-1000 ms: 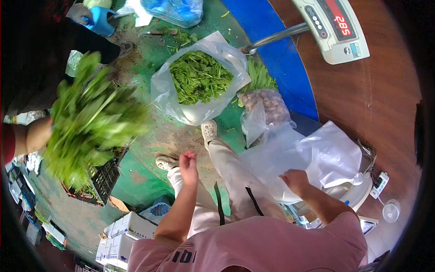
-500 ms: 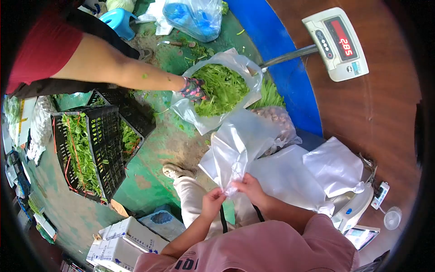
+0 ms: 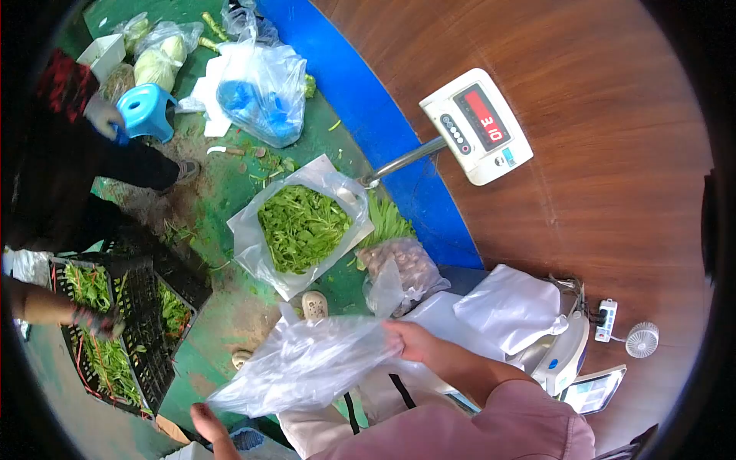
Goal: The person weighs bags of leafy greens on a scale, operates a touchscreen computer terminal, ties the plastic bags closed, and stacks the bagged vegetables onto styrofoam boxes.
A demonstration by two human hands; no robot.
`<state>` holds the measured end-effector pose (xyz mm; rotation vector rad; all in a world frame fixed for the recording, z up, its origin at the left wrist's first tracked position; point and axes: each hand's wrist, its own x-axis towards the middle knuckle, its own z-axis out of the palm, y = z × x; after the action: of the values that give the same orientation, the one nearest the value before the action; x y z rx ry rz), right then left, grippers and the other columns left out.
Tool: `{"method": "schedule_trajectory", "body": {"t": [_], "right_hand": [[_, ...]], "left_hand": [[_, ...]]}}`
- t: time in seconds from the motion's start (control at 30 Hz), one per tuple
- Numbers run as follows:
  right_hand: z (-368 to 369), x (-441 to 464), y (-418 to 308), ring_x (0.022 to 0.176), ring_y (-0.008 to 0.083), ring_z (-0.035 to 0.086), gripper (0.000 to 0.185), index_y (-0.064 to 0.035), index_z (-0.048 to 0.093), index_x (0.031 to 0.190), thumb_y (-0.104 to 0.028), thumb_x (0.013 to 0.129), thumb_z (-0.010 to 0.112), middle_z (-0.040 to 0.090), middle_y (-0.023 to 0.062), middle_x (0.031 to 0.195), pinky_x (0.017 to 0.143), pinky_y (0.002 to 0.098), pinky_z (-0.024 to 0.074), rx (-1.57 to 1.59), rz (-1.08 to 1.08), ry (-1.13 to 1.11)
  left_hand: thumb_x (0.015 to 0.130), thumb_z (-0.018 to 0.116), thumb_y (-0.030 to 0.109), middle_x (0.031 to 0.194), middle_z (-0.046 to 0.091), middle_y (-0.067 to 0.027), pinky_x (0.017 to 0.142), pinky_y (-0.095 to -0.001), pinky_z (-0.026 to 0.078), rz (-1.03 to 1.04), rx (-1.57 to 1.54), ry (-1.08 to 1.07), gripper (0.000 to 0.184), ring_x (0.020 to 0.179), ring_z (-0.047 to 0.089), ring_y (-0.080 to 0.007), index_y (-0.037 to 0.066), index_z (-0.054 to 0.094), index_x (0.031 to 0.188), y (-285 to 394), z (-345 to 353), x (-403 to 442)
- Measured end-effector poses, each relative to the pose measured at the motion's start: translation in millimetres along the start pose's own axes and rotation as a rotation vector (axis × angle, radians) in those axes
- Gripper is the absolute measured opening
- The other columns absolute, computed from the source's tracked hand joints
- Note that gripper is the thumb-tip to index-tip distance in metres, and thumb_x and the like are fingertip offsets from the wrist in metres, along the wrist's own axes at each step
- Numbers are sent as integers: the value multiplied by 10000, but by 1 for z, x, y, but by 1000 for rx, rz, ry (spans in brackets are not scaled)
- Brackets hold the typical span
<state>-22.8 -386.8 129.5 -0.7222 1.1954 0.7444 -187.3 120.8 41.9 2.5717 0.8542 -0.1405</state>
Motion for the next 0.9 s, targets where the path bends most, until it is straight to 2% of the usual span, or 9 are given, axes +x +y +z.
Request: {"method": "schedule_trajectory", "body": {"t": [0.03,0.1,0.17,0.23,0.37,0.43,0.5,0.63,0.9], "right_hand": [[2,2,2,578,132,454,137,-79,509,784,-210,821,531,486,7,665,539,262,373,-106,59,-44],[15,6,11,588,110,454,137,-72,526,807,-208,818,539,480,-1,663,537,250,375,-296,-49,-37],[30,14,8,599,88,454,142,-65,544,829,-207,815,546,474,-9,661,535,239,378,-492,-177,-41],[28,20,6,645,92,481,171,-54,544,855,-219,811,554,496,3,691,574,246,402,-557,-125,-133],[24,31,-5,706,102,509,211,-53,523,873,-246,801,569,521,20,738,638,258,429,-899,-158,-200],[35,45,-23,701,104,507,274,-56,495,916,-286,792,580,520,22,760,613,260,433,-902,-165,-362],[55,79,-50,757,114,511,345,-57,459,945,-294,757,623,511,17,833,648,266,443,-1083,-432,-252],[120,154,-117,895,227,513,561,-20,443,1068,-306,661,703,513,143,1002,761,332,430,-1060,-845,66],[187,338,-131,1250,381,132,983,-265,193,1315,-396,525,762,83,179,1373,933,549,269,-1961,-825,279]], "left_hand": [[808,500,98,732,520,-117,580,-333,405,44,43,69,95,620,471,-230,7,479,828,-2,-8,7],[844,465,166,740,532,-60,547,-311,421,-591,-524,116,112,632,498,-168,57,487,852,20,-22,19],[856,437,227,738,525,-16,504,-288,429,-805,-940,79,137,636,500,-114,103,488,886,-36,-20,24],[842,358,249,956,554,-103,766,-398,456,-973,-1307,11,292,884,540,-259,44,491,1002,-10,-44,35],[809,369,254,1106,494,-134,874,-401,393,-828,-1497,-287,393,991,499,-286,20,460,1112,56,-103,41],[844,385,334,1107,495,-107,869,-376,385,-790,-1348,-198,428,998,485,-247,35,451,1143,-42,-99,32],[858,433,243,843,569,-16,723,-299,450,-818,-1229,176,214,781,556,-156,63,532,918,74,-126,36],[841,469,191,802,569,-9,590,-246,470,-733,-1195,121,157,712,554,-106,88,510,953,50,-135,27],[847,454,169,739,563,-44,417,-193,421,-803,-920,373,284,572,534,-101,89,441,1120,104,-120,30]]}}
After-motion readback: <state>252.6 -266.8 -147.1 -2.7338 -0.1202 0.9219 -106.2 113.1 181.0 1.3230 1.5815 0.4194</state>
